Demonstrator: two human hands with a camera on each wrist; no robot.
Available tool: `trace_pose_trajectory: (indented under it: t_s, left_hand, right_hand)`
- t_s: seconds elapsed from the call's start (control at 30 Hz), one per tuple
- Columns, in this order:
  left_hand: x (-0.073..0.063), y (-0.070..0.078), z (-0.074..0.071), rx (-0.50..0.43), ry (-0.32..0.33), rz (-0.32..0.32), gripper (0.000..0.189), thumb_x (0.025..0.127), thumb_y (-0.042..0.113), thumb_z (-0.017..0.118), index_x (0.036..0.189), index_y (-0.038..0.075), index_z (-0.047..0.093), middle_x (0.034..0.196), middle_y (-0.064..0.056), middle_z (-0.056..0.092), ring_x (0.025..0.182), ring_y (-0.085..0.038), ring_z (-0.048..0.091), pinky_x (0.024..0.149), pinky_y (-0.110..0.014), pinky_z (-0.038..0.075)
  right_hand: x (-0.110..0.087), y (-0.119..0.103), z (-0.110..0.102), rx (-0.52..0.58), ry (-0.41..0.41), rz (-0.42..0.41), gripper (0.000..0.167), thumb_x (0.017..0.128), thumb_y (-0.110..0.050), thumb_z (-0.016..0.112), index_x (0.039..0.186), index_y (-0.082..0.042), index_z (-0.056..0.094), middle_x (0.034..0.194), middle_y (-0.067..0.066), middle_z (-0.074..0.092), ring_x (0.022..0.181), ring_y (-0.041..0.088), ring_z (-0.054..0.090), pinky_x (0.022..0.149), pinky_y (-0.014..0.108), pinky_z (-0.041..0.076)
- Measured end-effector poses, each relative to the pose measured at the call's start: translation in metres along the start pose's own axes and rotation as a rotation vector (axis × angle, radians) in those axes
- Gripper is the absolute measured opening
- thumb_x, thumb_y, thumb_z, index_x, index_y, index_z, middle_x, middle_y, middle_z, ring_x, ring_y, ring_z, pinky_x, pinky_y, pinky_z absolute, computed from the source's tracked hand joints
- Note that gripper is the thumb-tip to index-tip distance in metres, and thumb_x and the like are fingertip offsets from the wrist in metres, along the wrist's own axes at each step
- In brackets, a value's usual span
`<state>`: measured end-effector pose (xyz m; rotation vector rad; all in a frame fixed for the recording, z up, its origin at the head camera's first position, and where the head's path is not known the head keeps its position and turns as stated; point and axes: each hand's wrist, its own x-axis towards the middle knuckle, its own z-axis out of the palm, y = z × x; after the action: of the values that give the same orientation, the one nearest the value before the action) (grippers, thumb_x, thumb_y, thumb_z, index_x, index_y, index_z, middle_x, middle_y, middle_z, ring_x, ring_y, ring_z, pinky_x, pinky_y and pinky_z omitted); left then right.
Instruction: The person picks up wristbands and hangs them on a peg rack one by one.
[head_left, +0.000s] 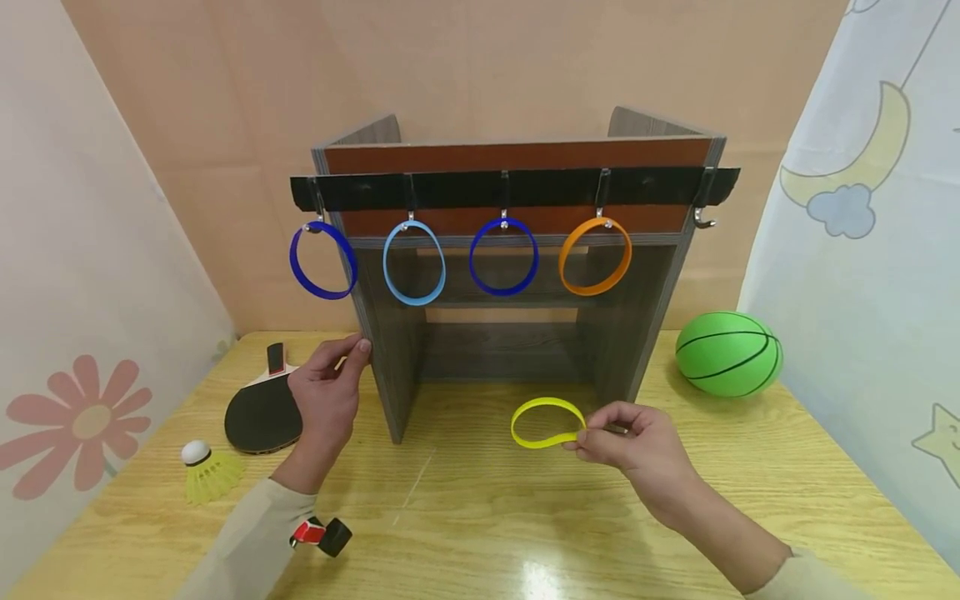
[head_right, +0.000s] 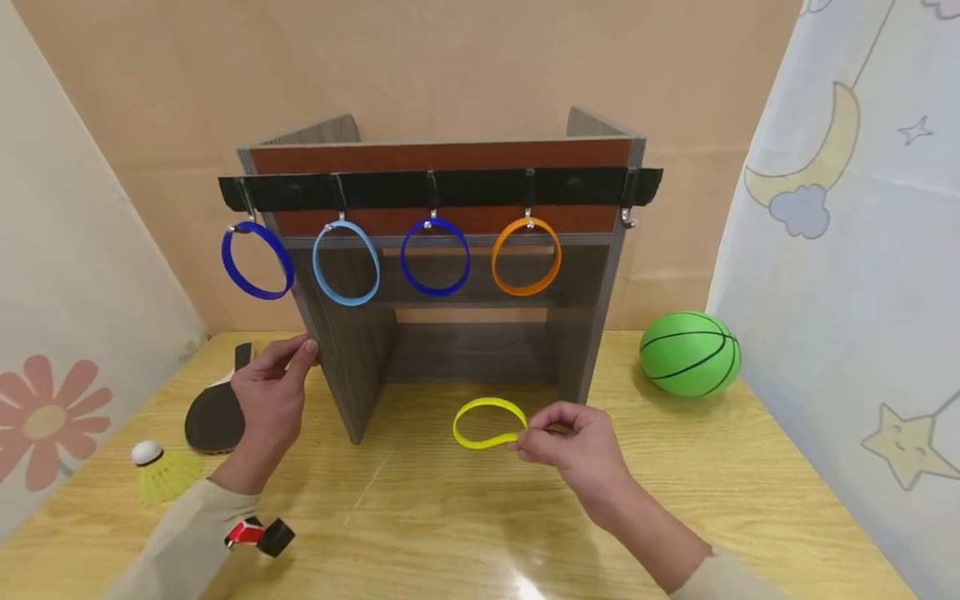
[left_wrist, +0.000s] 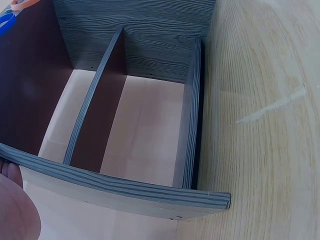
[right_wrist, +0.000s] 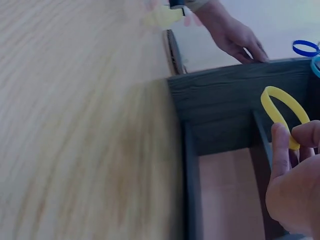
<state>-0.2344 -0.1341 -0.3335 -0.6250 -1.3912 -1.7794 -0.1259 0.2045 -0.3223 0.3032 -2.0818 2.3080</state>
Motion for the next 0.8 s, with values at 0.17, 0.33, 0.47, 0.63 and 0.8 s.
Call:
trace_pose_trajectory:
  t_s: [0.17, 0.33, 0.47, 0.63, 0.8]
  left_hand:
    - [0.000, -0.001, 0.000, -0.020, -0.008, 0.014, 0.016, 0.085, -0.008, 0.066, 0.095, -0.020, 0.064, 0.082, -0.014, 0.065, 0.076, -0.016, 0.064, 0.074, -0.025, 0.055]
    - [0.001, -0.001, 0.000, -0.011, -0.006, 0.021, 0.016, 0.085, -0.008, 0.066, 0.095, -0.020, 0.065, 0.082, -0.014, 0.065, 0.076, -0.016, 0.064, 0.074, -0.024, 0.055]
    - [0.001, -0.001, 0.000, -0.014, -0.002, 0.021, 0.015, 0.085, -0.009, 0.065, 0.095, -0.019, 0.065, 0.081, -0.013, 0.065, 0.076, -0.015, 0.064, 0.073, -0.024, 0.055]
    - [0.001, -0.001, -0.001, -0.014, 0.001, 0.024, 0.015, 0.084, -0.009, 0.066, 0.095, -0.020, 0.065, 0.082, -0.012, 0.065, 0.076, -0.015, 0.064, 0.074, -0.023, 0.055]
    - [0.001, -0.001, -0.001, 0.000, -0.001, 0.024, 0.016, 0.085, -0.007, 0.067, 0.094, -0.020, 0.065, 0.082, -0.013, 0.066, 0.077, -0.015, 0.064, 0.074, -0.024, 0.055]
  right_hand:
    - [-0.001, -0.012, -0.013, 0.106, -0.016, -0.129, 0.020, 0.085, 0.015, 0.057, 0.081, -0.003, 0.064, 0.086, 0.010, 0.061, 0.079, 0.026, 0.069, 0.074, 0.032, 0.056]
    - [0.002, -0.026, -0.023, 0.266, -0.052, -0.279, 0.027, 0.086, 0.022, 0.048, 0.086, 0.002, 0.066, 0.085, 0.010, 0.064, 0.079, 0.027, 0.069, 0.074, 0.030, 0.056]
    - [0.007, -0.037, -0.029, 0.415, -0.093, -0.388, 0.029, 0.085, 0.027, 0.041, 0.088, 0.009, 0.064, 0.084, 0.015, 0.063, 0.079, 0.033, 0.068, 0.075, 0.033, 0.056]
    - [0.012, -0.052, -0.035, 0.555, -0.147, -0.443, 0.030, 0.087, 0.029, 0.035, 0.089, 0.015, 0.062, 0.086, 0.021, 0.062, 0.081, 0.038, 0.067, 0.077, 0.035, 0.056]
    - [0.014, -0.068, -0.042, 0.619, -0.136, -0.462, 0.030, 0.088, 0.027, 0.033, 0.088, 0.016, 0.061, 0.085, 0.024, 0.065, 0.080, 0.037, 0.067, 0.074, 0.033, 0.057]
